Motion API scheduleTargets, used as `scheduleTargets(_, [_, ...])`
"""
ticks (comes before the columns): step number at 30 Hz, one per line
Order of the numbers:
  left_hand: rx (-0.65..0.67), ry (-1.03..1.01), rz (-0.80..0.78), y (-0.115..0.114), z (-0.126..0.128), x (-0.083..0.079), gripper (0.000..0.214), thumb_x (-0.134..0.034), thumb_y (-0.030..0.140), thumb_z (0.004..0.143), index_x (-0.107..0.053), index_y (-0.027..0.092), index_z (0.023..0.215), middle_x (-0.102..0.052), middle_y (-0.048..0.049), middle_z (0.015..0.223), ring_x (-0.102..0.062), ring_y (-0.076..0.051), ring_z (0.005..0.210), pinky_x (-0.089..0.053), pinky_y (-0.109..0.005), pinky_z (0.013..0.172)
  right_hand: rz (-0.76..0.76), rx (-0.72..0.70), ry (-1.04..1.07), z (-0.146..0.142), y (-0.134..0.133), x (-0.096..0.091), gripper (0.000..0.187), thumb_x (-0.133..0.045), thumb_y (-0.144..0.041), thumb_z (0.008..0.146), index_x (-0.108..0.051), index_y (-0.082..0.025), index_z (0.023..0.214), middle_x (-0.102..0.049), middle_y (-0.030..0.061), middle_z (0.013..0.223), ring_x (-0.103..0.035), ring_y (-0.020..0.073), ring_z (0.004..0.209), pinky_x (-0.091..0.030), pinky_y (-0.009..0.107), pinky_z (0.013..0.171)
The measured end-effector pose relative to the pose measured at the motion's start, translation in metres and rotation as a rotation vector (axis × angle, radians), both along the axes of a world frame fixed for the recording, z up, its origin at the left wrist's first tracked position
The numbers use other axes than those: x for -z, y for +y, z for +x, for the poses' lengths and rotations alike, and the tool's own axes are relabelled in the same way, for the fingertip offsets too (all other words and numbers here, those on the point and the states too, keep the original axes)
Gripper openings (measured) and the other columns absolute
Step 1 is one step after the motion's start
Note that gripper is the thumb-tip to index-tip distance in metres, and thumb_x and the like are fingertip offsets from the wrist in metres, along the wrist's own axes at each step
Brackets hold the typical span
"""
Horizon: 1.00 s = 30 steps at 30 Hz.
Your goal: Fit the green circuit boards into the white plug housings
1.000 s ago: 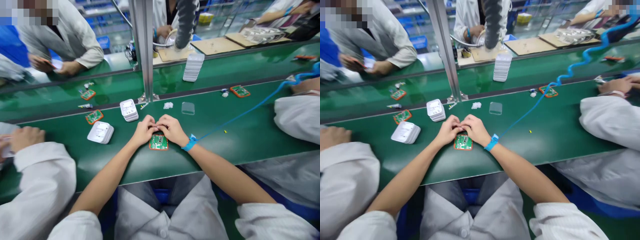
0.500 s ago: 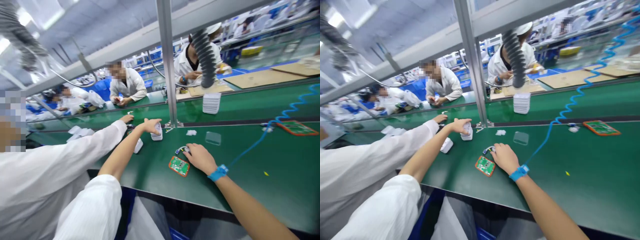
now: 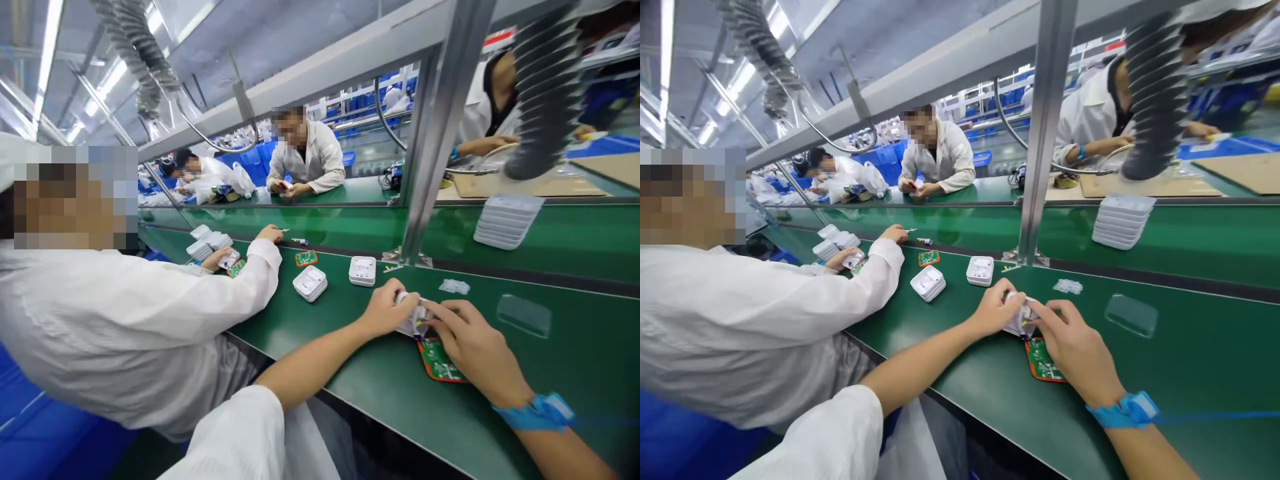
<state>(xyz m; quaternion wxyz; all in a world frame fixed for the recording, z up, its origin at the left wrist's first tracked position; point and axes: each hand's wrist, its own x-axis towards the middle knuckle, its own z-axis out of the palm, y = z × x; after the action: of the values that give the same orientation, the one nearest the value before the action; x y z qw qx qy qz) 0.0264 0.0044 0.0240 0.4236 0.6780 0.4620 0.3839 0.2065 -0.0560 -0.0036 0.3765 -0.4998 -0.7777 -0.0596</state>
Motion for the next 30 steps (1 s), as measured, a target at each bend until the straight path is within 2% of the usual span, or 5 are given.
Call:
scheduleTargets(7, [0.187,0.044,-0.015,-0.006,0.001,-0.001,0.022,-0.049,0.043,0.096,-0.052,0.022,0.087,-0.05,0.0044,0.071,-0.048,-0.014,0.07,-0.036,-0.029,0.067,-0.092,0.013,-0.011,0.0,-0.003,-0.018,0.023,-0.053,-0.034,0.102,-0.072,-0.022,0.102,-0.068,0.0113,0.1,-0.067,0.024,0.091,-0.054,0.036,0.081])
scheduleTargets(12, [0.309,0.009,-0.027,0.006,0.001,0.009,0.015,-0.06,0.034,0.087,-0.052,0.021,0.088,-0.052,0.0051,0.071,-0.048,-0.013,0.068,-0.034,-0.027,0.063,-0.111,0.08,-0.003,0.002,0.0,-0.022,0.026,-0.055,-0.035,0.102,-0.072,-0.023,0.085,-0.067,0.0081,0.099,-0.058,0.0174,0.076,-0.046,0.031,0.069])
scheduleTargets(24, [0.273,-0.04,0.021,0.001,0.004,0.012,0.016,-0.062,0.029,0.082,-0.048,0.022,0.082,-0.052,0.0044,0.067,-0.046,-0.012,0.06,-0.035,-0.026,0.057,-0.025,0.143,-0.057,-0.008,-0.001,-0.017,0.029,-0.053,-0.025,0.102,-0.068,-0.021,0.077,-0.069,0.0061,0.09,-0.055,0.0172,0.074,-0.038,0.033,0.066])
scheduleTargets(27, [0.283,-0.081,-0.013,0.002,0.004,0.015,0.019,-0.063,0.031,0.084,-0.054,0.022,0.098,-0.059,0.0029,0.076,-0.052,-0.012,0.063,-0.04,-0.026,0.058,-0.062,0.174,-0.038,-0.007,0.001,-0.022,0.019,-0.061,-0.025,0.097,-0.068,-0.021,0.079,-0.071,0.0056,0.086,-0.058,0.0215,0.082,-0.037,0.037,0.072])
scheduleTargets(30, [0.426,-0.095,0.0,0.006,-0.001,0.013,0.053,-0.071,0.038,0.083,-0.051,0.025,0.13,-0.067,-0.005,0.109,-0.066,-0.018,0.082,-0.052,-0.03,0.07,-0.176,0.104,0.011,0.0,-0.001,-0.03,0.011,-0.063,-0.021,0.093,-0.07,-0.021,0.084,-0.073,0.0053,0.088,-0.059,0.0242,0.09,-0.036,0.038,0.075])
